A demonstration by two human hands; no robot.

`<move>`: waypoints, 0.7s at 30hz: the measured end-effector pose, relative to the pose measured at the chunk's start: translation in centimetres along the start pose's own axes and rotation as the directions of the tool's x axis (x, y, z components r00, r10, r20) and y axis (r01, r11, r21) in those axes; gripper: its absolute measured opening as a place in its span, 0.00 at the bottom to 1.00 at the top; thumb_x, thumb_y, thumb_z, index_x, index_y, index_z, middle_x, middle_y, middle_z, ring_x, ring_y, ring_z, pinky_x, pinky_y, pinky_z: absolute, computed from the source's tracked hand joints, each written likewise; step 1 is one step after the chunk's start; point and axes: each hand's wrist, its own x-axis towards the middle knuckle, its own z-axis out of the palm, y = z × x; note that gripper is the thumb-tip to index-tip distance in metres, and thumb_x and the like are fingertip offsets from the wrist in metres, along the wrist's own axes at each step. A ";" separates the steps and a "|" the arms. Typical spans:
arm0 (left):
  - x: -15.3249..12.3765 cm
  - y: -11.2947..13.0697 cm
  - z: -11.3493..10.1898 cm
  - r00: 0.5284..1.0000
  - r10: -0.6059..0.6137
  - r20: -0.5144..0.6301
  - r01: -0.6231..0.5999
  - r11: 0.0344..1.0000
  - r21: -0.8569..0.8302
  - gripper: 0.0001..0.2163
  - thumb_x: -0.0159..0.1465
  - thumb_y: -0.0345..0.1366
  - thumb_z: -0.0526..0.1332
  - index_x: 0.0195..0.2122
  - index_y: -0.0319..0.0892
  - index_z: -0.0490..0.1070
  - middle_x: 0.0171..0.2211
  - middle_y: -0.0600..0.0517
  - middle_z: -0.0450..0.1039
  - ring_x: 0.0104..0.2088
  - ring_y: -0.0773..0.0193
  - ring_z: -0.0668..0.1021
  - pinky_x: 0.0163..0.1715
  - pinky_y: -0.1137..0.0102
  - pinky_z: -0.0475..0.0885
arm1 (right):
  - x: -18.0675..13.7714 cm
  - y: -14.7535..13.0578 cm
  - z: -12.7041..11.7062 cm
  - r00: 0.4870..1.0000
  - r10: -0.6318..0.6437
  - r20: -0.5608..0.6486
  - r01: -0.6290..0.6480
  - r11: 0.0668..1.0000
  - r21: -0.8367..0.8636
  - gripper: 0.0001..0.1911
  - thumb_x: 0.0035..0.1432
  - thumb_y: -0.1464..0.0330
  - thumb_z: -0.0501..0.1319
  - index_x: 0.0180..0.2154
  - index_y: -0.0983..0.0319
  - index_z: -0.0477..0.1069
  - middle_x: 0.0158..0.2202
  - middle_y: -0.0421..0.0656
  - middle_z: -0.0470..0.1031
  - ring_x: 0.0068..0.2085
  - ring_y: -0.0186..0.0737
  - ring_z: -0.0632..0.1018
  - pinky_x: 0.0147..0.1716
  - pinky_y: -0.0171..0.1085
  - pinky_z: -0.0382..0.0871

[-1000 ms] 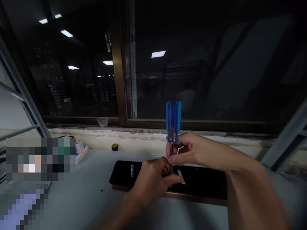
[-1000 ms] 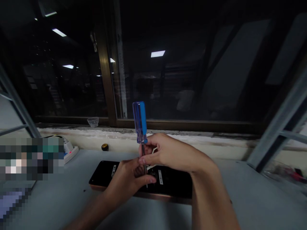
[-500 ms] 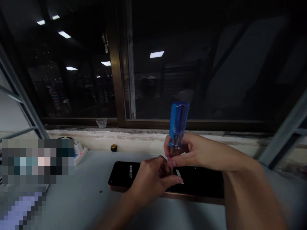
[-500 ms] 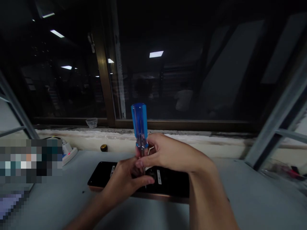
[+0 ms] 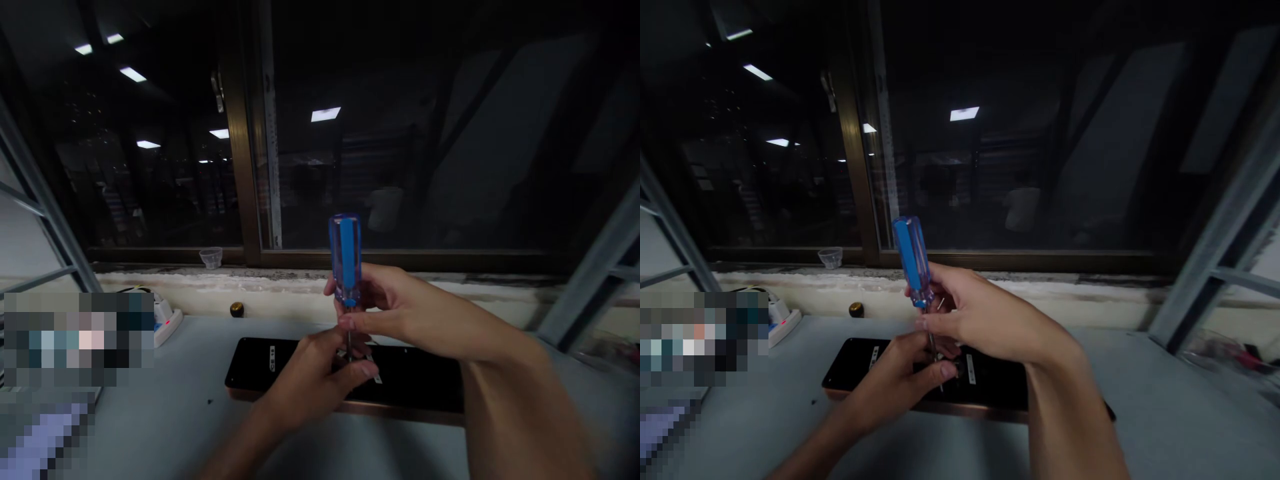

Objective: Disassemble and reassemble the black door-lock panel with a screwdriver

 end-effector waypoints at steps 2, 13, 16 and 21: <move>-0.1 0.2 -0.4 0.992 0.039 0.124 -0.027 0.995 -0.091 0.09 0.61 0.34 0.54 0.38 0.39 0.71 0.38 0.50 0.74 0.38 0.66 0.74 0.39 0.73 0.67 | -0.2 0.0 0.0 1.000 -0.012 -0.023 0.012 1.000 0.015 0.14 0.51 0.70 0.58 0.41 0.59 0.60 0.29 0.36 0.64 0.25 0.30 0.69 0.24 0.34 0.67; 0.0 0.0 0.7 0.992 -0.060 -0.112 0.065 0.997 0.041 0.12 0.56 0.37 0.60 0.40 0.39 0.70 0.33 0.50 0.74 0.33 0.64 0.74 0.35 0.71 0.68 | 0.4 0.6 -0.1 0.998 -0.005 -0.057 0.005 1.000 -0.007 0.15 0.48 0.72 0.61 0.39 0.59 0.60 0.27 0.34 0.64 0.26 0.30 0.69 0.26 0.34 0.67; 0.0 0.4 -0.3 0.995 -0.011 0.098 0.025 0.989 -0.146 0.10 0.61 0.36 0.53 0.39 0.39 0.72 0.39 0.49 0.74 0.39 0.64 0.74 0.41 0.70 0.67 | 0.3 0.7 -0.4 0.998 -0.017 -0.068 0.020 0.999 0.035 0.19 0.47 0.74 0.61 0.42 0.58 0.60 0.28 0.34 0.64 0.25 0.29 0.69 0.24 0.33 0.66; 0.2 0.1 -0.5 0.983 -0.159 -0.087 0.158 0.987 -0.024 0.07 0.54 0.37 0.62 0.28 0.38 0.72 0.23 0.54 0.72 0.27 0.66 0.73 0.29 0.72 0.66 | 0.2 0.7 -0.6 0.995 -0.090 -0.041 0.092 0.995 0.037 0.26 0.48 0.73 0.62 0.49 0.57 0.56 0.33 0.37 0.66 0.33 0.32 0.72 0.30 0.34 0.68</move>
